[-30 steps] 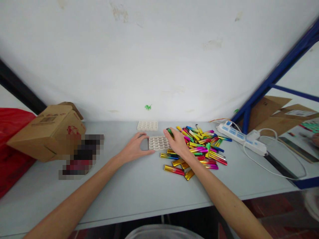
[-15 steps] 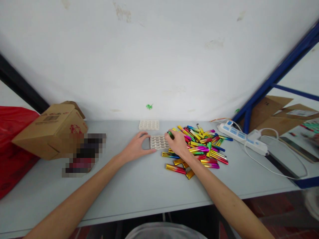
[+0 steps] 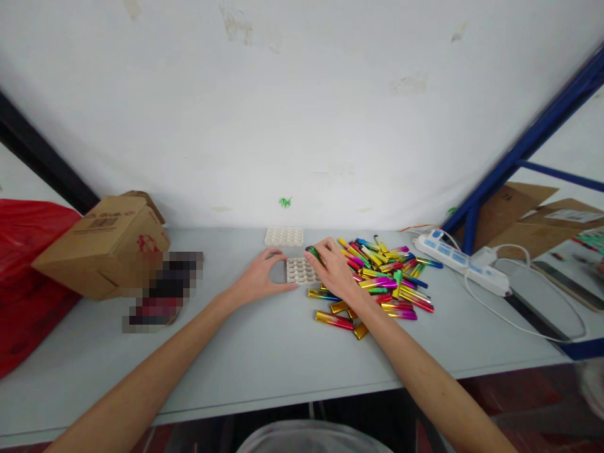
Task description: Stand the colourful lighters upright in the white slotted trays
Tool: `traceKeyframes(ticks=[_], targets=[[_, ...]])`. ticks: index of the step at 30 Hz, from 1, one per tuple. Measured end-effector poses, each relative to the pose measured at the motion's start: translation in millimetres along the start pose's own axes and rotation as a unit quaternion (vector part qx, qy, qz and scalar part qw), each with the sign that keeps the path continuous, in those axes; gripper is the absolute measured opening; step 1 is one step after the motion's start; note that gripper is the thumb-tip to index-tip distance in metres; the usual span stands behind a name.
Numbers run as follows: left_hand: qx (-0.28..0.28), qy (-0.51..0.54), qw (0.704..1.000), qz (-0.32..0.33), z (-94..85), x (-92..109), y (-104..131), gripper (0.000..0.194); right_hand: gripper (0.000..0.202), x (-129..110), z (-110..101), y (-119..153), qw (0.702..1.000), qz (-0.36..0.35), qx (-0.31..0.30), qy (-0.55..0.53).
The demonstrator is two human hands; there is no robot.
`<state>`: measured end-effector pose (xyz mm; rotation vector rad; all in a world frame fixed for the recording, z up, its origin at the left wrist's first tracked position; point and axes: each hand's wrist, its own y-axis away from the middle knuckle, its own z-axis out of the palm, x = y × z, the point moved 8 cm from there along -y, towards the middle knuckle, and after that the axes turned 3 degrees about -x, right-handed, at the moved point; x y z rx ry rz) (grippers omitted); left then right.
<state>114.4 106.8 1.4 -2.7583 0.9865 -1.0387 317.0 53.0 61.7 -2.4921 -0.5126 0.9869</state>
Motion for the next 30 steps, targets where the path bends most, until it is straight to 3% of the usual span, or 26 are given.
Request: traceKeyframes(ticks=[4, 10, 16, 23, 26, 30], targets=[[-0.005, 0.002, 1.0, 0.006, -0.1, 4, 0, 0.08, 0.048, 1, 9, -2, 0.999, 0.03, -0.032, 0.02], [-0.01, 0.009, 1.0, 0.012, -0.2, 7, -1, 0.078, 0.033, 6, 26, -9, 0.998, 0.027, -0.052, -0.009], [-0.015, 0.008, 1.0, 0.009, 2.0, 5, -1, 0.079, 0.028, 8, 42, -14, 0.992, 0.021, -0.1, 0.076], [-0.015, 0.004, 1.0, 0.016, 3.6, 5, -3, 0.078, 0.041, -4, 56, -23, 0.966, 0.026, -0.158, 0.203], [-0.013, -0.001, 1.0, 0.017, 3.1, 5, -3, 0.079, 0.038, -8, 37, -22, 0.97, 0.012, -0.142, 0.199], [-0.005, 0.001, 1.0, 0.023, 2.4, 7, -1, 0.077, 0.022, -13, -13, -5, 0.983, -0.023, -0.117, 0.139]])
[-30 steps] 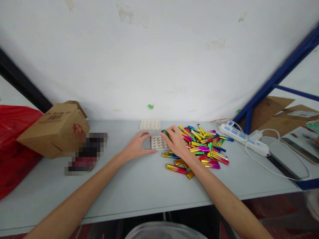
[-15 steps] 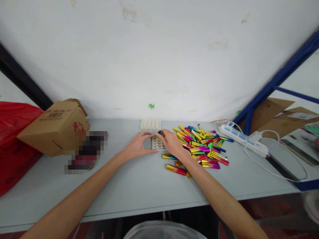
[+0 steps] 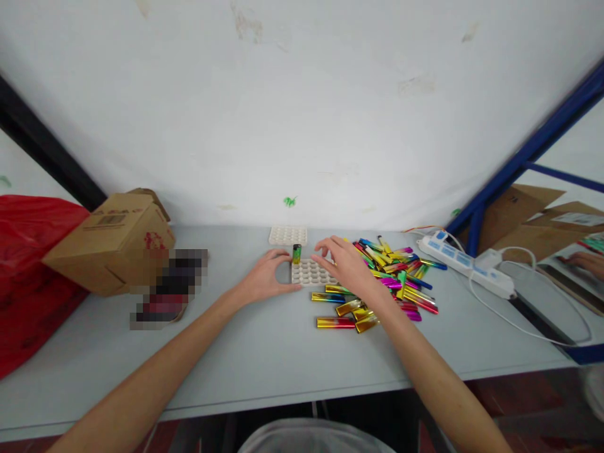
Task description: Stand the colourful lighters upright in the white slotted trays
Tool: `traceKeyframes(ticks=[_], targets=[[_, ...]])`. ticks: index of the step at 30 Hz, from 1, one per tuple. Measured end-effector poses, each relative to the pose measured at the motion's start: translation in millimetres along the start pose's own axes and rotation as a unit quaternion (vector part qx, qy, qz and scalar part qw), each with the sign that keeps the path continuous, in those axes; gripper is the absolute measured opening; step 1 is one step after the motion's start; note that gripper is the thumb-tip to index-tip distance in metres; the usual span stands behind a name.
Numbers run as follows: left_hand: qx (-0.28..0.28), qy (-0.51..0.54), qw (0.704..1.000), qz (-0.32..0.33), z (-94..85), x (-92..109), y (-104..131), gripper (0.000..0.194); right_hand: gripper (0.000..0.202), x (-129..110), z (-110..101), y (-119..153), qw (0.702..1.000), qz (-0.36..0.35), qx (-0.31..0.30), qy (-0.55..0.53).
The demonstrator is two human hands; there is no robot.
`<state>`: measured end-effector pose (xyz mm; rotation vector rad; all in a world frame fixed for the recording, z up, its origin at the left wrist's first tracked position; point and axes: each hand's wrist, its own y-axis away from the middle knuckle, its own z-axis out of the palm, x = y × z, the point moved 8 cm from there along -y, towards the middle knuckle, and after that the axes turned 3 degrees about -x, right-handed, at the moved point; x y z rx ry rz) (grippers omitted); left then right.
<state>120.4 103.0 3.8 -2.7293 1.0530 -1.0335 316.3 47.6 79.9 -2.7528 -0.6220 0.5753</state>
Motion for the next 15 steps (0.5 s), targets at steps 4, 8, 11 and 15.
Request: traceKeyframes(ticks=[4, 8, 11, 15], targets=[[0.012, 0.003, 1.0, 0.01, -0.9, 2, 1, 0.074, 0.008, -5, -5, 40, 0.993, -0.066, -0.096, -0.021], [0.01, 0.004, 1.0, 0.022, -0.2, 4, 1, 0.073, 0.018, -5, 9, 65, 0.988, -0.069, -0.134, 0.03], [0.01, 0.005, 1.0, 0.022, 0.8, 2, 1, 0.072, 0.022, -6, 18, 67, 0.986, -0.073, -0.141, 0.043], [0.018, 0.006, 1.0, 0.022, 1.3, -1, 1, 0.071, 0.015, -9, 17, 62, 0.988, -0.091, -0.123, -0.015]])
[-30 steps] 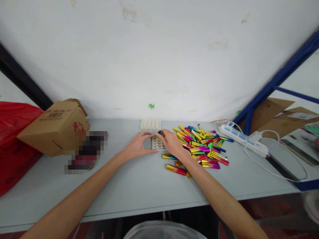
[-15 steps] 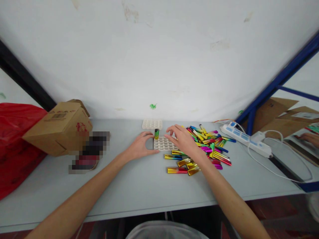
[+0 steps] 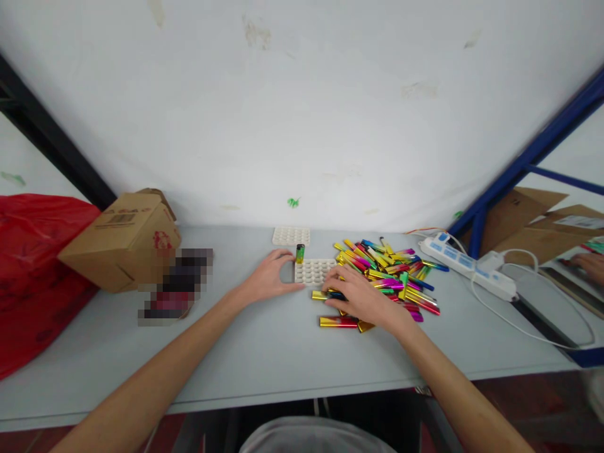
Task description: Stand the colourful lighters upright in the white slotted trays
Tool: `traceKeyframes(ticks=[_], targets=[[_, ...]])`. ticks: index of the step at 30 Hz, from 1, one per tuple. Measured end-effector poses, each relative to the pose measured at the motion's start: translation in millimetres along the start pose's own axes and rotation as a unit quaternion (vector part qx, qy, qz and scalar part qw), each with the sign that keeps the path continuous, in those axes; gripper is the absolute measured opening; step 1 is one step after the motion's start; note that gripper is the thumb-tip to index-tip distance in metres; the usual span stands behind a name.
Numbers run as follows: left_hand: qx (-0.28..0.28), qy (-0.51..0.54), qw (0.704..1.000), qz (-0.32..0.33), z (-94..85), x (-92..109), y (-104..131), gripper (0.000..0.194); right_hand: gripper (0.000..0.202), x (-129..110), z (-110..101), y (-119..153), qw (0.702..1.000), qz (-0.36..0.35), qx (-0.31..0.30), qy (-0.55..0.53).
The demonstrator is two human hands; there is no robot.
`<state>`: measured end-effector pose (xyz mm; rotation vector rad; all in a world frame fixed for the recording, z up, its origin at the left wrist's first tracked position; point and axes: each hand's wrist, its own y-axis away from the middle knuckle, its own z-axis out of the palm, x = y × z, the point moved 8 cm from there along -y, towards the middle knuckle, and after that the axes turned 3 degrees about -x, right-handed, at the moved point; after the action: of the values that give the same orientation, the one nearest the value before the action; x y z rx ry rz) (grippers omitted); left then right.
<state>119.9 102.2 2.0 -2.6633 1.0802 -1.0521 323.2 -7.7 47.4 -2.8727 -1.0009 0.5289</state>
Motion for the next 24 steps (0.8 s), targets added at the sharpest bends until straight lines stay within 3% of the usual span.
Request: traceKeyframes(ticks=[6, 11, 14, 19, 24], targets=[[-0.001, 0.002, 1.0, 0.002, -0.4, 0, 0, 0.072, 0.032, 19, -22, -10, 0.967, 0.062, 0.088, -0.23], [-0.002, 0.006, 1.0, 0.005, -1.5, 0, 0, 0.071, 0.042, 39, -43, -35, 0.943, 0.099, 0.15, -0.282], [-0.009, 0.004, 1.0, 0.003, -1.4, 1, 0, 0.07, 0.048, 56, -48, -49, 0.906, 0.127, 0.203, -0.35], [-0.011, 0.011, 1.0, -0.007, -2.5, 2, -1, 0.071, 0.06, 73, -23, -57, 0.836, 0.178, 0.245, -0.457], [-0.02, 0.004, 1.0, -0.006, -2.2, 3, 0, 0.072, 0.066, 55, 15, -62, 0.79, 0.146, 0.173, -0.57]])
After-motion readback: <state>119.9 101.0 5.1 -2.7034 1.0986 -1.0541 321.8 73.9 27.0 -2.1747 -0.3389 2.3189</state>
